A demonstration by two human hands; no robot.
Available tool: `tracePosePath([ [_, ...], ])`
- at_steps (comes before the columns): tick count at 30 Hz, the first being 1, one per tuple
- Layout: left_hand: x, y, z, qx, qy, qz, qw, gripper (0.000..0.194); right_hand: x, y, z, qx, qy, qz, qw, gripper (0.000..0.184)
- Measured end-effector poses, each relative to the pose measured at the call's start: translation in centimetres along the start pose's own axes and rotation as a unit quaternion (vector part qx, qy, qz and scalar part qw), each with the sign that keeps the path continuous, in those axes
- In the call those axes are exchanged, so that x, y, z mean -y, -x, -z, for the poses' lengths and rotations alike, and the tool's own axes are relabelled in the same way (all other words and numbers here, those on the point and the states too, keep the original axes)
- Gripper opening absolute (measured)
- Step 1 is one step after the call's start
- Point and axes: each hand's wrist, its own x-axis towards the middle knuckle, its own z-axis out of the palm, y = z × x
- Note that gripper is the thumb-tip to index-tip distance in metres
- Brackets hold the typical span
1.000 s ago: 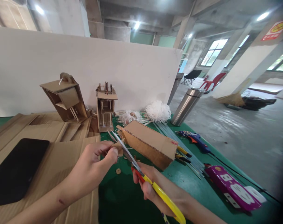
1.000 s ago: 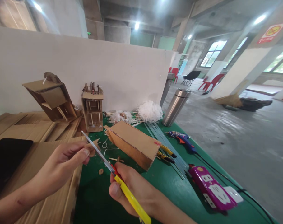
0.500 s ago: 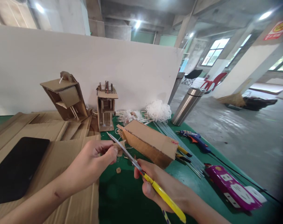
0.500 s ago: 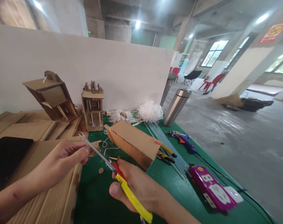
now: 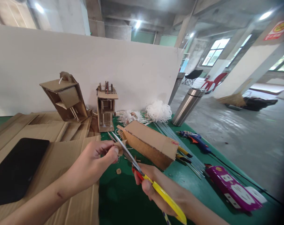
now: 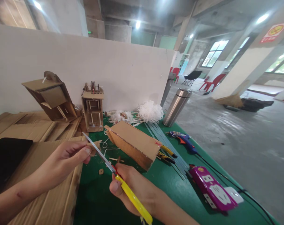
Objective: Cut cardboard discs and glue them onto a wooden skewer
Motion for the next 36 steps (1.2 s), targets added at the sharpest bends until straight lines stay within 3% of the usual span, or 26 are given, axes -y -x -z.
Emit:
tracePosePath([
  [14,-0.2,0.3,-0.2,-0.027,-0.025,-0.013,0.999,0.034,0.8,0.0,0.0,-0.012,-0.037,-0.006,0.999,0.069],
  [23,-0.5,0.6,-0.9,-0.081,-0.042,-0.011,0.996,0.034,1.3,-0.2,0.2,-0.017,-0.037,0.015,0.999,0.06],
  [31,-0.7,-0.1,0.6,-0.005,-0.031,-0.006,0.999,0.034,0.2,0.1,0.7,0.0,0.047,0.058,0.997,0.065],
  [36,-1.1,-0.1,1.3,0.029,-0.034,0.006,0.999,0.033,0.4,0.3,1.0,0.01,0.088,0.033,0.996,0.07],
])
